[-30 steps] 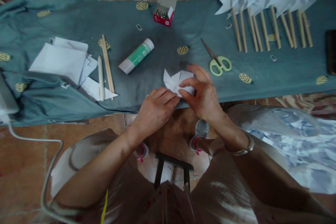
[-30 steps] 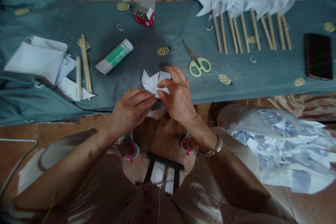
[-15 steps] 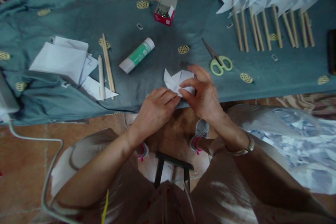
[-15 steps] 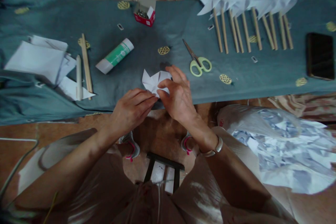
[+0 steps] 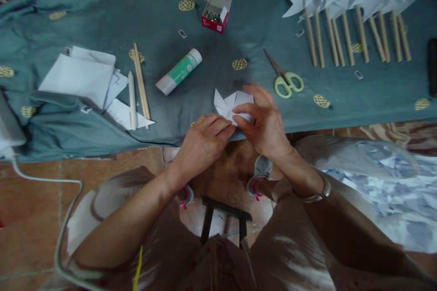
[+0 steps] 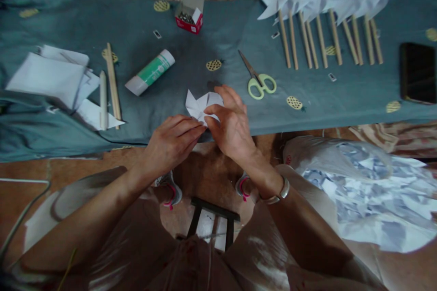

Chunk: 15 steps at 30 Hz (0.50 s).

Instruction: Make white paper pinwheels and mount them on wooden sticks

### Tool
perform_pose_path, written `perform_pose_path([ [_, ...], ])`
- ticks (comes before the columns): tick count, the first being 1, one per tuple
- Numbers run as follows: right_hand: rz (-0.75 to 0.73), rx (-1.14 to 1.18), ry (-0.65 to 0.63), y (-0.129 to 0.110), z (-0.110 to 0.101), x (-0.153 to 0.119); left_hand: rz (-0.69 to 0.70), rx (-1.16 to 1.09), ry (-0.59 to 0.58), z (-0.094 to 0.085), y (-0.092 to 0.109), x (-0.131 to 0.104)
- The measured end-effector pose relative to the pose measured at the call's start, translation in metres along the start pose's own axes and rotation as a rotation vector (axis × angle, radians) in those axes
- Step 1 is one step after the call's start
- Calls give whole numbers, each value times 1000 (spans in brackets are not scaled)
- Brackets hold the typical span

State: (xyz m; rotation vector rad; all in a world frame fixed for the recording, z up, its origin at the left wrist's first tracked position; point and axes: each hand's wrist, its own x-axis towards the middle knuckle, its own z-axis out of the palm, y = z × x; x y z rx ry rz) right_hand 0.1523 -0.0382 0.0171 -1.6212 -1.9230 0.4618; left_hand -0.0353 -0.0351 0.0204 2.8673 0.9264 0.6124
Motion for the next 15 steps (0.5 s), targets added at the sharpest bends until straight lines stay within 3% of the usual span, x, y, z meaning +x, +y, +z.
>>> perform_pose_path([
  [15,-241,-181,80,2,12,-18,1,5,16,0,-1,0],
])
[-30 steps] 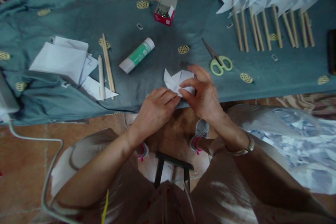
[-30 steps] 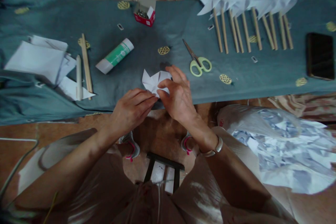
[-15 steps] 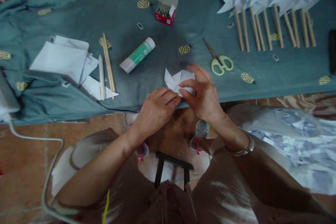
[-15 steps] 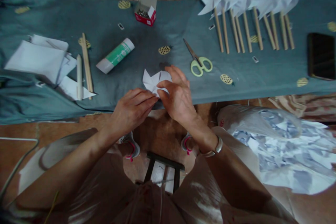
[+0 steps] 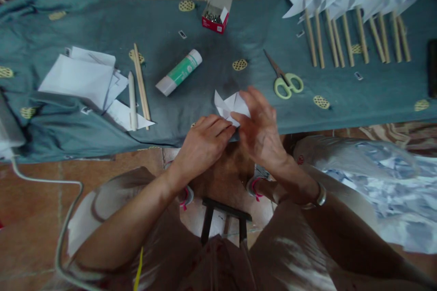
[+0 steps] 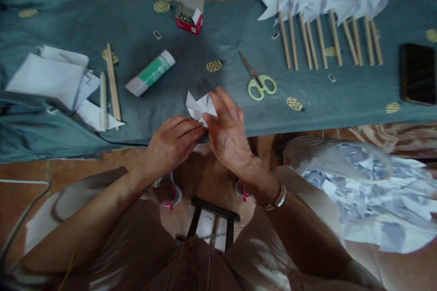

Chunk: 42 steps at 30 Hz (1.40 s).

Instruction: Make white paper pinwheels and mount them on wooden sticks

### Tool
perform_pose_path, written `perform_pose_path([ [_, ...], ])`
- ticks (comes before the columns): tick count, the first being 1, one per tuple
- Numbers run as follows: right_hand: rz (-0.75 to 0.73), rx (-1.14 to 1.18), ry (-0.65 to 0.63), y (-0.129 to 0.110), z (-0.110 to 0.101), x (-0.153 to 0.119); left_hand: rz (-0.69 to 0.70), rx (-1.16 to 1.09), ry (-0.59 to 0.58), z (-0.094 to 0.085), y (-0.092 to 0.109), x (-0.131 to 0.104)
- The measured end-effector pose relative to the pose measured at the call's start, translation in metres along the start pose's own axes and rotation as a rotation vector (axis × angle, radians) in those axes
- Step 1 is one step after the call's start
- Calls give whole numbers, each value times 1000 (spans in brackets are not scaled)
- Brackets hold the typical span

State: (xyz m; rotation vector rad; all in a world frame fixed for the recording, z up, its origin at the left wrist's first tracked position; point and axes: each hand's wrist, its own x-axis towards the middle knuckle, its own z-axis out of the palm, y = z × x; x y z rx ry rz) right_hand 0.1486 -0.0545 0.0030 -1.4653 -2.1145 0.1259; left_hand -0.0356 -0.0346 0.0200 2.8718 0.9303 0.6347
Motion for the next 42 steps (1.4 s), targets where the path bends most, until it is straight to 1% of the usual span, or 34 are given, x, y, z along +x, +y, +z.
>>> perform_pose_path([
  [3,-38,-57,63,-1,5,-2,1,-8,20,0,0,1],
  [6,-31,-49,85,0,7,-2,-13,-4,40,1,1,2],
  [14,-10,31,42,5,4,-2,-26,-17,28,3,0,6],
  [20,12,22,55,4,5,-5,-16,-2,14,2,0,7],
  [25,81,129,13,8,-1,-8,-28,15,1,0,-2,7],
  [30,120,187,79,15,-10,-6,-38,45,32,-2,-9,8],
  [33,154,215,71,21,-16,-4,-54,57,29,-4,-12,10],
  [37,196,220,63,24,-22,-3,-64,58,34,-5,-13,12],
  [42,195,201,72,25,-23,-2,-69,42,37,-3,-11,14],
])
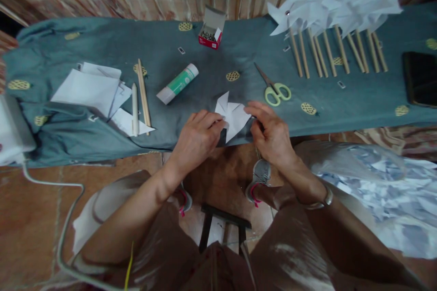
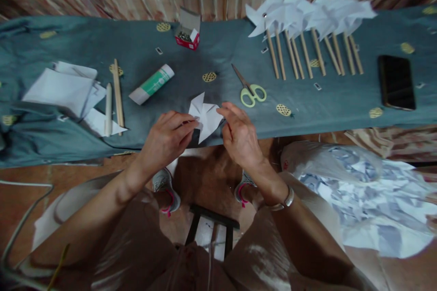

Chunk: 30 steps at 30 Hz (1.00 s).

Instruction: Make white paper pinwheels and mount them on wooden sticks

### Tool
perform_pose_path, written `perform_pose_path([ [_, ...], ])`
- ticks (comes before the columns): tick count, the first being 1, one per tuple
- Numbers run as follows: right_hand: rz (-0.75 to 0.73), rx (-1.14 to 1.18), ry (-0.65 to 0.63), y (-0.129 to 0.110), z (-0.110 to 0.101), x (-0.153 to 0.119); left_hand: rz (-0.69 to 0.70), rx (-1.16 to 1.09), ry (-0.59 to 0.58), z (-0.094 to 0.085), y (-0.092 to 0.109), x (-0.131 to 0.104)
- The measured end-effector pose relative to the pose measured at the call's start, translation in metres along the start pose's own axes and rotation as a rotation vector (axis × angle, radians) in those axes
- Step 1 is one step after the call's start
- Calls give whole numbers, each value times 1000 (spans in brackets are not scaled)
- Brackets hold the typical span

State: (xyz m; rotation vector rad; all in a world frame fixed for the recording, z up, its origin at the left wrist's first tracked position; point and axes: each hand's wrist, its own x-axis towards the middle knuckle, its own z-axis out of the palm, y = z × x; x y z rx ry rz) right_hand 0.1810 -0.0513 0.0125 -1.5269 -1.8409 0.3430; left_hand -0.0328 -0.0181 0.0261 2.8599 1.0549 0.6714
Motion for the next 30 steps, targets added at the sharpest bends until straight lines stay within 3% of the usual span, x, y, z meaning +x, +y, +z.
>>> perform_pose_path([
  [22,-48,45,-72,6,-2,8,-35,-71,5,5,-6,-4],
  [30,-51,35,-77,4,1,9,-151,-235,46,9,-10,-6],
])
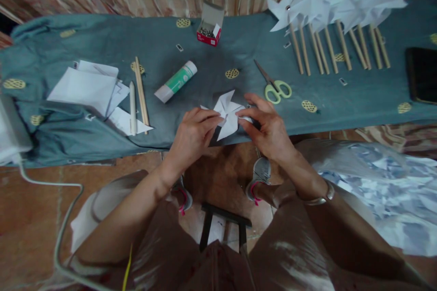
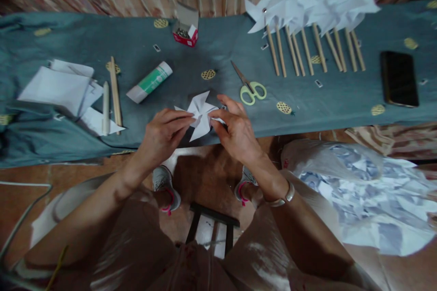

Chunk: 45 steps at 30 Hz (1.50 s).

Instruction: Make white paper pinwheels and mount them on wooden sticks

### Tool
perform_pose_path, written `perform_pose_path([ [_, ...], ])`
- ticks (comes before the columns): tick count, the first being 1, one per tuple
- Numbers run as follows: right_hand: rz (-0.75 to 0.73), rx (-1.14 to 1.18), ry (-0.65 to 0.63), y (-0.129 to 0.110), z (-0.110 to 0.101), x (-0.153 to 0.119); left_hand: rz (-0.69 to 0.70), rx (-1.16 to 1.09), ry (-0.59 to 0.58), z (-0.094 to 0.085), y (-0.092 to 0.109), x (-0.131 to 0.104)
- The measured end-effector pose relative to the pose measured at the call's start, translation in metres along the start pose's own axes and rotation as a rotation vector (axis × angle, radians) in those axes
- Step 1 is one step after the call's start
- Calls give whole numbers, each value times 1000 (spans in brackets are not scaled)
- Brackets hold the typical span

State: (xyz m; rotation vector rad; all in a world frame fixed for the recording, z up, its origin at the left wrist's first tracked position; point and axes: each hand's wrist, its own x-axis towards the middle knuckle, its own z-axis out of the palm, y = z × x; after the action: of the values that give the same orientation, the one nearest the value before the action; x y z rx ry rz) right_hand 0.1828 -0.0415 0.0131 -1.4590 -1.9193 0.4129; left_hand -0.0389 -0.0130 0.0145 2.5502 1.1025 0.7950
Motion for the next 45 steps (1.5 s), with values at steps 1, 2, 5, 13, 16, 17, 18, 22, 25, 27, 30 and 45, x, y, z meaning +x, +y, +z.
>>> perform_pose_path([
  [1,0,-4,1,0,0,0,-16,-19,-2,0,0,0],
  [2,-1,-5,3,0,0,0,-31,-38,-2,0,-1,0],
  [5,-2,-1,1,0,1,-1,-90,-90,-1,-1,-1,2],
  [13,31,40,-6,-3,-1,-2,-238,-257,51,2,0,9],
  [16,53,55,15,-6,-5,-2,-266,-304,55,5,6,10],
  [17,51,51,32,-8,-5,-2,-270,-309,53,6,9,10],
  [18,40,44,51,-9,-5,-2,-272,-311,53,7,11,10],
  [22,-2,-16,77,-12,-1,-2,-279,-315,48,12,18,9],
  [25,15,-45,59,-13,5,-3,-281,-303,41,14,19,9],
  [27,25,-37,49,-14,7,-3,-268,-278,33,13,19,9],
  [30,38,-22,25,-13,10,-3,-251,-260,32,9,19,9],
  [45,255,324,74,-15,-7,6,-814,-1121,150,-11,21,10],
])
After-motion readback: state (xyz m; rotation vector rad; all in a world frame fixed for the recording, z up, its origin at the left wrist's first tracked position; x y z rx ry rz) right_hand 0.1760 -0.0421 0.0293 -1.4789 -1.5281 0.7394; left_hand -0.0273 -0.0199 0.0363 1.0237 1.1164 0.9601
